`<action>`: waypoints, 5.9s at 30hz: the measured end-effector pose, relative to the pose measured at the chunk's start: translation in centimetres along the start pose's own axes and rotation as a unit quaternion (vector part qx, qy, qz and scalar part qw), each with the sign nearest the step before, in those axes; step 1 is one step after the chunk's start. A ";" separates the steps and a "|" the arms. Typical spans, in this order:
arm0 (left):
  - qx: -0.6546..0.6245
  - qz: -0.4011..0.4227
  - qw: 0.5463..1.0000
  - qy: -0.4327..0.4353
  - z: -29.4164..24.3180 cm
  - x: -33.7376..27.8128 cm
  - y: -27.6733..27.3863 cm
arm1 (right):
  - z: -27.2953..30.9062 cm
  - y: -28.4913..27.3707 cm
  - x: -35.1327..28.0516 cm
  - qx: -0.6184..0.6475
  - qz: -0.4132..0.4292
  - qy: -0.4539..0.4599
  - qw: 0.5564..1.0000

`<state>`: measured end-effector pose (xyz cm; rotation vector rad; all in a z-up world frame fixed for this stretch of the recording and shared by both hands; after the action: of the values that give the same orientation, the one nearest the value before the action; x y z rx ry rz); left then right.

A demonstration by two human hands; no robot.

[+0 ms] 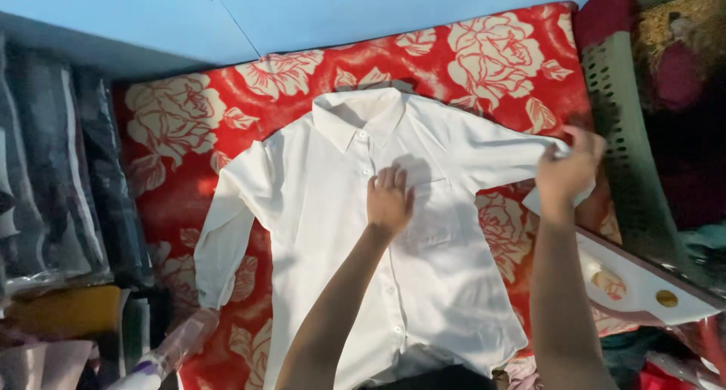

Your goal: The person buttons a white long-sleeved shirt laid on a red floral surface, then uses a pink iron to press the front and sleeves. The person folds the shirt neatly into a compact rectangle.

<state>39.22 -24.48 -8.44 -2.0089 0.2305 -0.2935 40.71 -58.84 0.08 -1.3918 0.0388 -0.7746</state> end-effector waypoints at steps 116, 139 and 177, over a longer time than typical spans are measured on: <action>0.023 -0.004 0.990 -0.142 9.9 -23.4 -9.7 | 21.5 1.5 -7.8 0.242 0.448 0.076 0.858; 0.031 0.002 0.989 -0.146 9.9 -23.4 -9.9 | 19.4 6.9 -4.9 0.233 0.348 0.050 0.907; -0.033 -0.300 0.849 -0.433 17.8 -23.9 -11.4 | 25.9 -7.1 -24.8 0.250 0.501 0.049 0.827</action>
<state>22.32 2.59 -8.24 -2.0339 -0.9823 0.2658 30.53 -23.80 1.87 -0.6533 0.5666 0.0575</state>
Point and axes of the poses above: each hand's wrist, its own x-axis towards the middle knuckle, its own y-axis out of the palm, z = x × y, the point moved 6 cm from there along x, towards the middle knuckle, and after that the axes turned 4 degrees about -x, right-handed, at the moved point
